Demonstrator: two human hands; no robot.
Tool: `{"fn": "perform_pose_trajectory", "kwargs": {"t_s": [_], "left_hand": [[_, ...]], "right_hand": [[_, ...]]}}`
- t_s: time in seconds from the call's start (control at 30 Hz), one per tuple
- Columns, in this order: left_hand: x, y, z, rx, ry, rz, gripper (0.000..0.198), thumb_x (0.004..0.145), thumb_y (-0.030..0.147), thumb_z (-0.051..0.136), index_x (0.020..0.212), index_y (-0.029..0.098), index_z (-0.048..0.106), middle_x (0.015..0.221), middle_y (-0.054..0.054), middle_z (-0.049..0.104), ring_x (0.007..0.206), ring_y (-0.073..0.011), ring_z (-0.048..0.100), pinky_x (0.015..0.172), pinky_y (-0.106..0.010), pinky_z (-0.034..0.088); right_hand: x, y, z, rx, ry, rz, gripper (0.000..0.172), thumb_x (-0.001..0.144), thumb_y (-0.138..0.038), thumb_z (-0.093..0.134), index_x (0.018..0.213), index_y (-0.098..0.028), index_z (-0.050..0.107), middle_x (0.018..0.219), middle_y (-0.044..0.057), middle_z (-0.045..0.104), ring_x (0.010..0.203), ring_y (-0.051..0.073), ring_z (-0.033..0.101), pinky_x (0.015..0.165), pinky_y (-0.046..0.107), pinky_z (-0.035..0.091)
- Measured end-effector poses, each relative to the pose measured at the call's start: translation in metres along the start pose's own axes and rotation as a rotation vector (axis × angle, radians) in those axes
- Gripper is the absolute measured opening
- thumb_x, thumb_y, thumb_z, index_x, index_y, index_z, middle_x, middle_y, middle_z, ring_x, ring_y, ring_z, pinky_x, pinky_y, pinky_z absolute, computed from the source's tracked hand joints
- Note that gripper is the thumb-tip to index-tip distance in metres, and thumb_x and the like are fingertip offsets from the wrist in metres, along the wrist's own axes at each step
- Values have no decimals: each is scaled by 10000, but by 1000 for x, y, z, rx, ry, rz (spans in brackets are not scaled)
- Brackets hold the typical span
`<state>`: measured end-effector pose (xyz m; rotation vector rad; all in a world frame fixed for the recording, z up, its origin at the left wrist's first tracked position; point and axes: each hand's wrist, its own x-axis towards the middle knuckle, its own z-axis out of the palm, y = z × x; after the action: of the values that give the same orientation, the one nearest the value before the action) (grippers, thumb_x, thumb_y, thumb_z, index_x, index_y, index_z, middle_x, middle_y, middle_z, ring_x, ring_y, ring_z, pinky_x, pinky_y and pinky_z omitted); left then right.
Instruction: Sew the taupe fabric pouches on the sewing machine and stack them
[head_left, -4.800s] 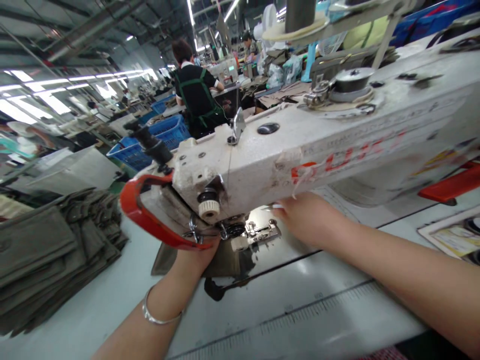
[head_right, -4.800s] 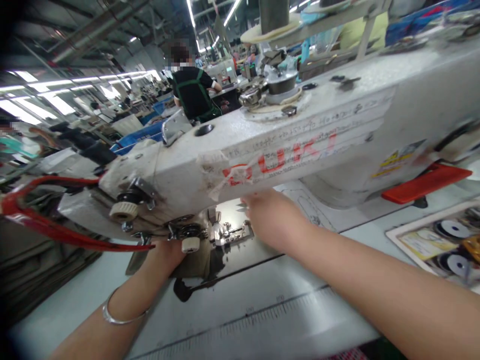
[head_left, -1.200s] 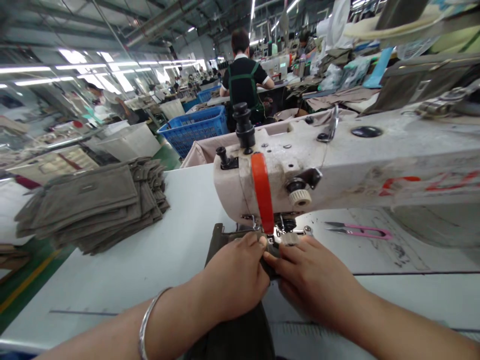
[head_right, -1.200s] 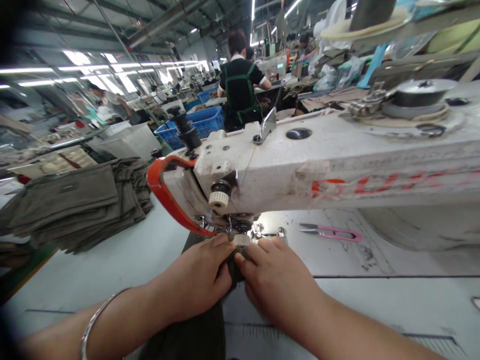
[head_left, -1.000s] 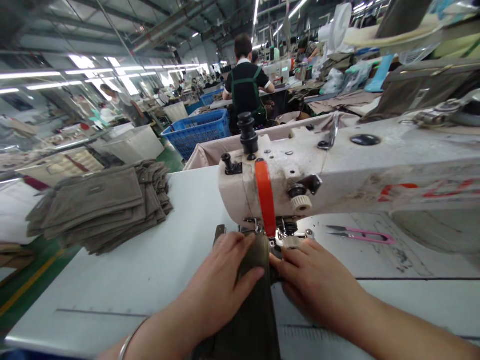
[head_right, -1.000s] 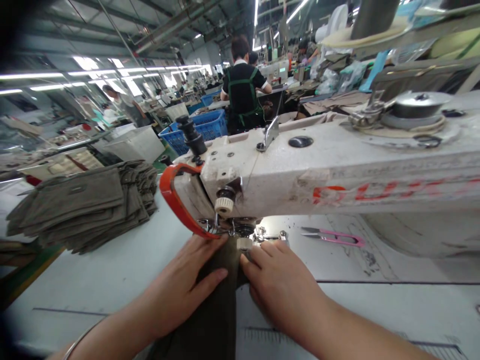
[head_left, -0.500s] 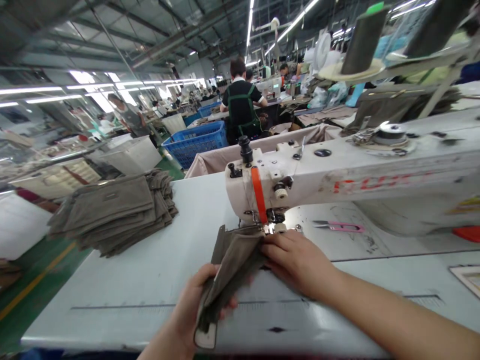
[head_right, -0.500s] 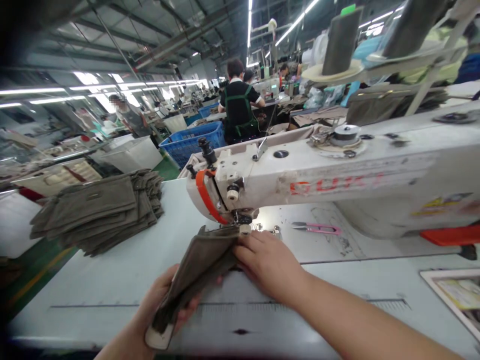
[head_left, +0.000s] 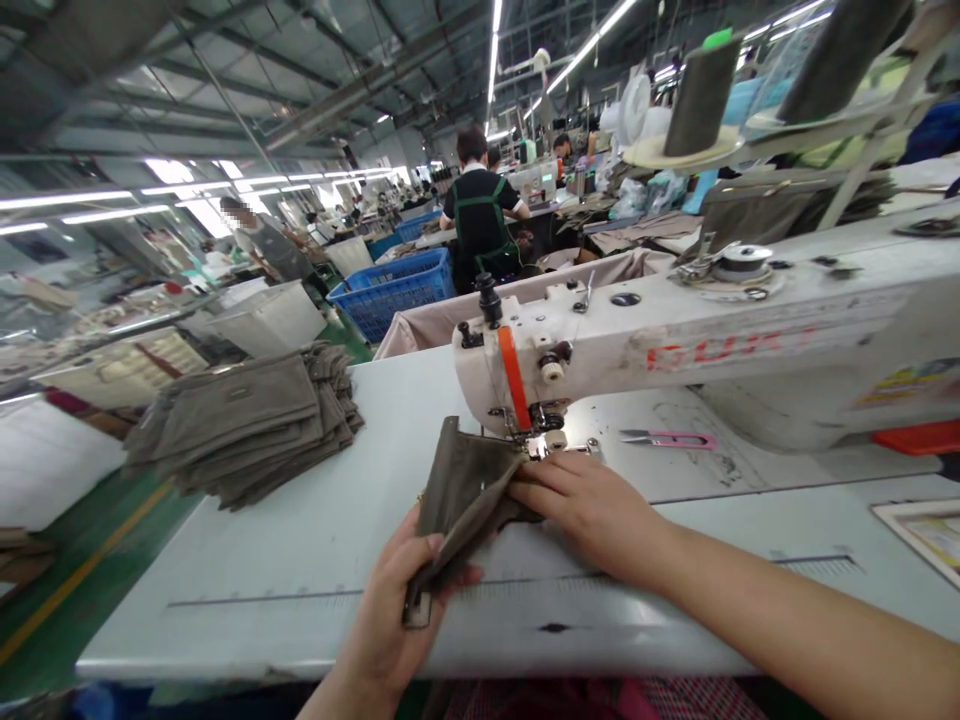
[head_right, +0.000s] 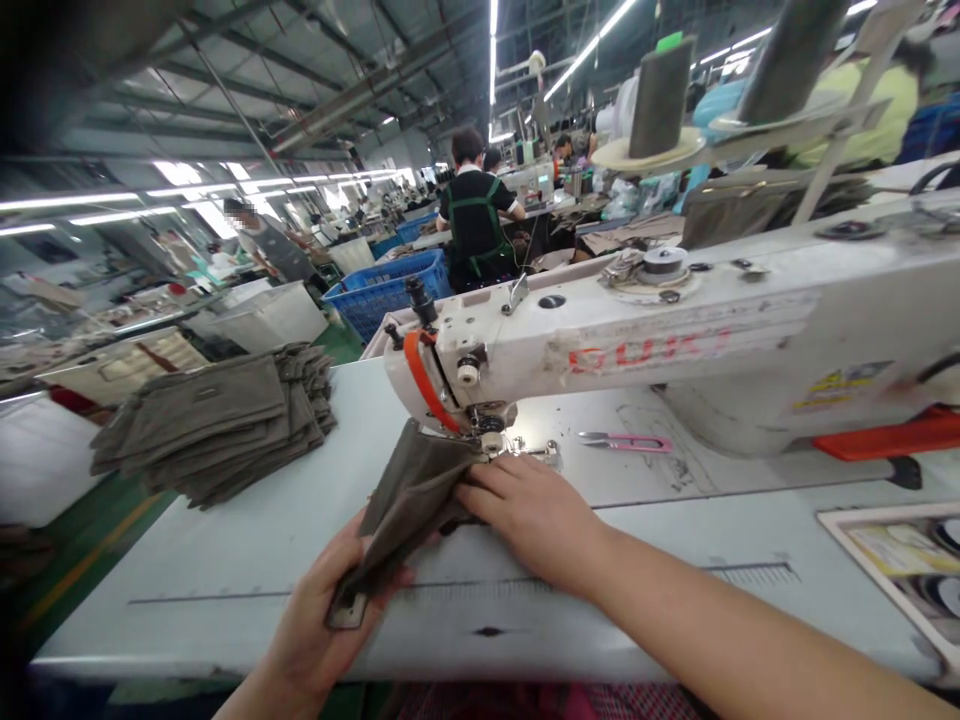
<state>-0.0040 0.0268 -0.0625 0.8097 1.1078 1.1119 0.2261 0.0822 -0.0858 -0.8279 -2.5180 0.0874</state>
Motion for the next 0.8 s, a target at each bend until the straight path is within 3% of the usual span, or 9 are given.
{"fn": "perform_pose_trajectory", "kwargs": {"t_s": [0.13, 0.27, 0.47, 0.6, 0.7, 0.73, 0.8], "left_hand": [[4, 0, -3, 35, -23, 124, 531, 731, 186, 677, 1251, 170, 567, 1229, -67, 632, 1159, -273, 567, 913, -303, 498], [7, 2, -7, 106, -55, 96, 436, 742, 216, 673, 1163, 134, 600, 1111, -82, 672, 1076, -278, 607, 853, -309, 508], [13, 9, -9, 302, 154, 198, 339, 690, 238, 774, 955, 151, 582, 928, -36, 676, 866, -196, 647, 737, -242, 520], [15, 13, -14, 82, 36, 11, 284, 715, 210, 742, 946, 134, 594, 830, -38, 686, 644, -147, 652, 543, -205, 526], [16, 9, -18, -79, 19, -179, 190, 746, 247, 682, 850, 102, 619, 681, -48, 665, 457, -129, 589, 295, -150, 364], [17, 8, -18, -113, 38, -201, 177, 753, 249, 674, 826, 96, 623, 675, -57, 668, 450, -132, 591, 284, -150, 361], [17, 6, -17, -163, 76, -162, 148, 767, 218, 678, 852, 105, 633, 746, -66, 694, 535, -144, 643, 383, -169, 479]], "right_hand": [[1, 4, 1, -13, 7, 26, 318, 906, -92, 471, 1194, -181, 571, 1258, 83, 582, 1095, 229, 502, 942, 397, 416], [3, 4, 4, -24, 8, 31, 284, 934, -126, 464, 1189, -188, 576, 1251, 82, 586, 1081, 229, 508, 933, 398, 422], [3, 7, 9, -29, 23, 30, 343, 931, -107, 452, 1252, -190, 542, 1281, 81, 568, 1104, 243, 502, 943, 406, 417], [1, 8, 13, -24, 43, 32, 374, 916, -105, 473, 1270, -205, 540, 1260, 78, 583, 1108, 227, 510, 941, 401, 426], [0, 8, 15, -24, 62, 44, 444, 912, -105, 481, 1344, -203, 484, 1242, 87, 594, 1091, 209, 526, 937, 391, 433], [0, 8, 16, -25, 65, 47, 443, 916, -118, 486, 1351, -201, 478, 1238, 89, 597, 1086, 209, 530, 936, 390, 434], [1, 8, 16, -30, 63, 46, 398, 931, -153, 489, 1326, -201, 502, 1244, 90, 595, 1083, 215, 535, 931, 393, 433]]}}
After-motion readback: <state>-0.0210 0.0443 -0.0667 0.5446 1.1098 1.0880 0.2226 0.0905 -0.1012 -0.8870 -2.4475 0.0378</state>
